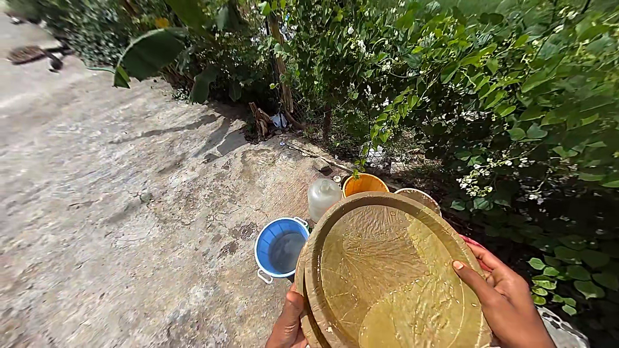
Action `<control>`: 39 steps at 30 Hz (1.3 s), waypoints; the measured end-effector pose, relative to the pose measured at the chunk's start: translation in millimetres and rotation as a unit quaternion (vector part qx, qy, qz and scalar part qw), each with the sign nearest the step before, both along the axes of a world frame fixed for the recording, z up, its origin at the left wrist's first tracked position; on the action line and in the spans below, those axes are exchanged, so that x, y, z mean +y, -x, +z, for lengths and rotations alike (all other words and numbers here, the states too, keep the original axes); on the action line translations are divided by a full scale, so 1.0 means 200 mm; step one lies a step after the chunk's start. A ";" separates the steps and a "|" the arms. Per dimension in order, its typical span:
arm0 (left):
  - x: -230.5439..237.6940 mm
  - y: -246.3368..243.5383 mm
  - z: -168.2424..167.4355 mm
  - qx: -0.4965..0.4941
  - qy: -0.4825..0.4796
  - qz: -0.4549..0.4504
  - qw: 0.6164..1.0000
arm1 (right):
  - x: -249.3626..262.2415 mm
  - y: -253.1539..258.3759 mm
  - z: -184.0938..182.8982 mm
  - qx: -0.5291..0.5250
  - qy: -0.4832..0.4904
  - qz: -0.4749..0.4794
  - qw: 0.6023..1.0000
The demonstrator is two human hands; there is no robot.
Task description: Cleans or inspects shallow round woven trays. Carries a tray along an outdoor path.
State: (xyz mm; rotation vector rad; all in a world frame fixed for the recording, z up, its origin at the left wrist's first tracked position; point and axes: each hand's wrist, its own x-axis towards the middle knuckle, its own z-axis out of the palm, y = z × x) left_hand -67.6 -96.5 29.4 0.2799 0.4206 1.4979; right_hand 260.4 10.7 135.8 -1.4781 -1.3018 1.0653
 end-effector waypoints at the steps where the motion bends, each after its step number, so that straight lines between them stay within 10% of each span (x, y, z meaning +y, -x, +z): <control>1: 0.00 0.00 0.00 0.002 0.008 0.001 1.000 | 0.00 -0.01 0.00 0.004 -0.004 -0.008 1.000; 39: 0.06 0.01 0.02 -0.026 0.046 0.052 0.997 | 0.06 -0.03 -0.07 0.006 -0.040 -0.128 0.991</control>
